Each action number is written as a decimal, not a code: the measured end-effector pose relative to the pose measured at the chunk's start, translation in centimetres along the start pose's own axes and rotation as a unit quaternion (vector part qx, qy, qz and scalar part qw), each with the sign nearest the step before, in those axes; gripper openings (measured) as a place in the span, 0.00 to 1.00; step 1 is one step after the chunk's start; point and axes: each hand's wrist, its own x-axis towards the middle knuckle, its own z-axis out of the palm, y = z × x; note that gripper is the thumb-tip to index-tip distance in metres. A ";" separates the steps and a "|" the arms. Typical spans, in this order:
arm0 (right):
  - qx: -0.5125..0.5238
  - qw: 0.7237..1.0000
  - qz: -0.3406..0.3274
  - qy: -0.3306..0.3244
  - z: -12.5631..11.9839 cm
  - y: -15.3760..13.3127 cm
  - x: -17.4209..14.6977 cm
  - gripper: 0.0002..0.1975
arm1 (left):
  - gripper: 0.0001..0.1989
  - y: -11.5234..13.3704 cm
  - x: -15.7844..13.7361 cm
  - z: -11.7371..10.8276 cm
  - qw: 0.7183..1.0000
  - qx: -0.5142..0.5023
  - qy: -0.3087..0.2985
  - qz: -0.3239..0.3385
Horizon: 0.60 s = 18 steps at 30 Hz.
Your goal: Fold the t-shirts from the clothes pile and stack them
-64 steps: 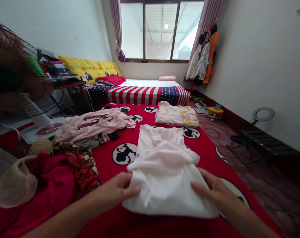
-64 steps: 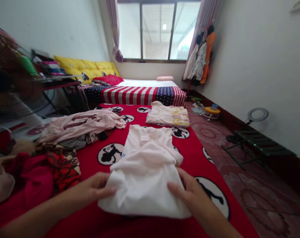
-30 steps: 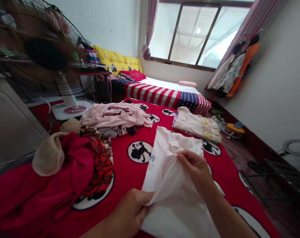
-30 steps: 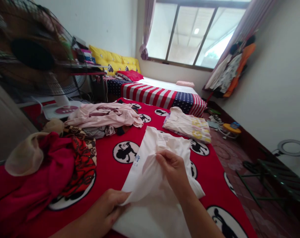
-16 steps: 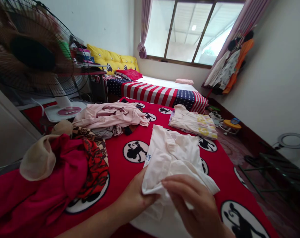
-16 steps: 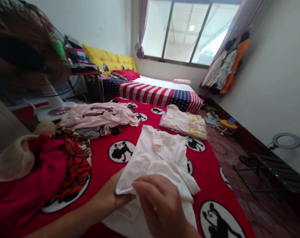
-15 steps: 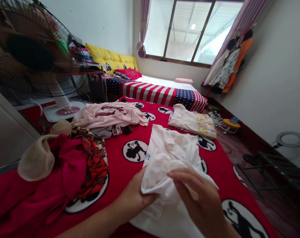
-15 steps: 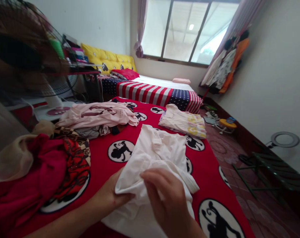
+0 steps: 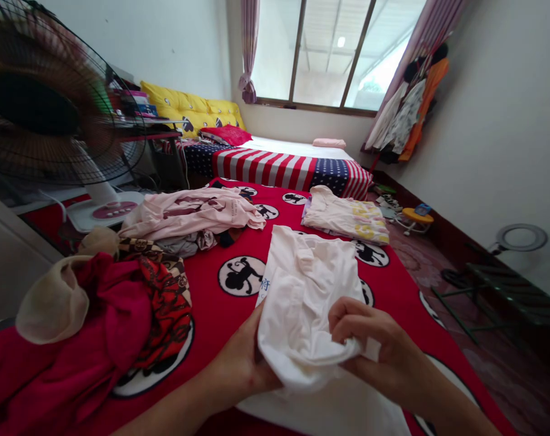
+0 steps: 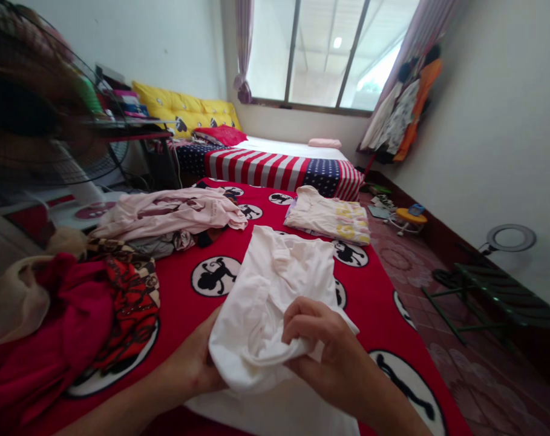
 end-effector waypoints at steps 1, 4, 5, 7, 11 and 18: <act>0.008 1.000 -0.022 -0.003 -0.2 -0.7 -0.6 0.06 | 0.49 0.1 -0.1 0.0 1.000 0.003 -0.004 -0.001; 0.031 0.998 -0.013 -0.050 -0.4 -1.9 -2.2 0.09 | 0.52 0.3 -0.2 0.0 1.000 0.015 -0.016 -0.012; 0.046 0.996 0.012 -0.072 -0.4 -2.1 -2.5 0.09 | 0.52 0.3 -0.2 0.0 1.000 0.019 -0.018 -0.018; 0.101 0.988 0.067 -0.092 -0.2 -2.1 -3.1 0.09 | 0.52 0.2 -0.3 0.0 0.999 0.024 -0.024 -0.030; 0.260 0.961 0.094 -0.014 0.2 -1.9 -2.9 0.14 | 0.46 0.2 -0.3 -0.1 0.997 0.000 -0.064 -0.046; 0.299 0.949 0.089 0.038 0.2 -2.7 -1.9 0.19 | 0.49 1.0 0.0 -0.3 0.995 -0.033 -0.087 -0.033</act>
